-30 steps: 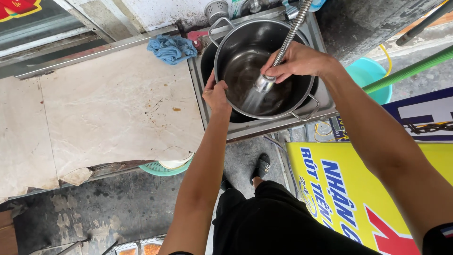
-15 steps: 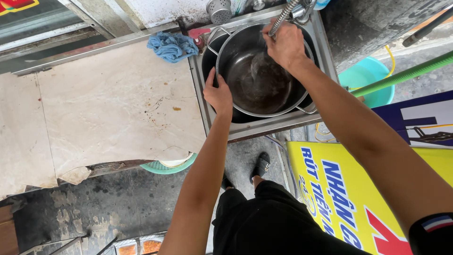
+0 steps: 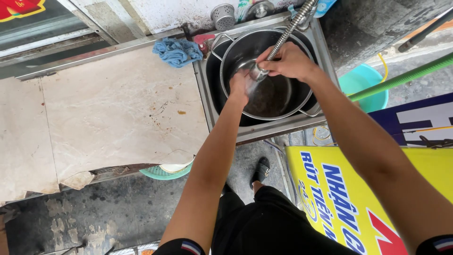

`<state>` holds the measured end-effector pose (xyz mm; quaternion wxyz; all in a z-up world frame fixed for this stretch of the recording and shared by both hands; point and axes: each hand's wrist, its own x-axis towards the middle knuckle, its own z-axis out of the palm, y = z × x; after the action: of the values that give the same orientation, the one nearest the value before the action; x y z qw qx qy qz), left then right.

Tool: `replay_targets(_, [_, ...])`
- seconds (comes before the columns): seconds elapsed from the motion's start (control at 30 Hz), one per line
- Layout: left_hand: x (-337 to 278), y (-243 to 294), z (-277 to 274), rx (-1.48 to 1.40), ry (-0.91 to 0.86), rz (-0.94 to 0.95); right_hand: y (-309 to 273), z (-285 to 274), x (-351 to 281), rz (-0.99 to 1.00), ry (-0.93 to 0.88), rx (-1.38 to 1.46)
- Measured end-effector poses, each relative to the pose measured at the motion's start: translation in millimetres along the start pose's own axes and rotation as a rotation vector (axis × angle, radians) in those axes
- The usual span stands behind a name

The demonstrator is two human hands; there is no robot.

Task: Washing a large metal pot in a sink using a sponge and water.

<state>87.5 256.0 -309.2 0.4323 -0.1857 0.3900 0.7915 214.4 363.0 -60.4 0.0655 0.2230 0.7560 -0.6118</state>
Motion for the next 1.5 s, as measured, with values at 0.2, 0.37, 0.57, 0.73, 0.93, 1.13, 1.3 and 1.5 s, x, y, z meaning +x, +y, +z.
replay_targets(0.2, [-126, 157, 40, 1.205, 0.363, 0.974, 19, 28, 11, 0.184, 0.465, -0.491])
replay_targets(0.37, [-100, 232, -24, 1.706, 0.495, 1.171, 49, 69, 5, 0.194, 0.382, 0.172])
replay_targets(0.57, [-166, 175, 9, 1.416, 0.004, 0.991, 132, 115, 39, 0.389, 0.250, 0.899])
replay_targets(0.73, [-177, 100, 21, 1.659, -0.444, 0.729, 124, 127, 36, 0.229, 0.209, 1.237])
replay_targets(0.93, [-157, 112, 15, 1.565, -0.209, 1.161, 154, 84, 56, 0.349, 0.449, 0.046])
replay_targets(1.13, [-97, 98, 8, 1.062, 0.188, 0.852, 249, 60, 128, 0.300, -0.359, -1.067])
replay_targets(1.3, [-84, 88, 11, 0.767, 0.220, 0.548, 215, 115, 151, 0.001, -0.640, -1.183])
replay_targets(1.5, [-72, 81, 5, 0.718, 0.149, 0.759, 164, 77, 198, -0.633, 0.173, -0.891])
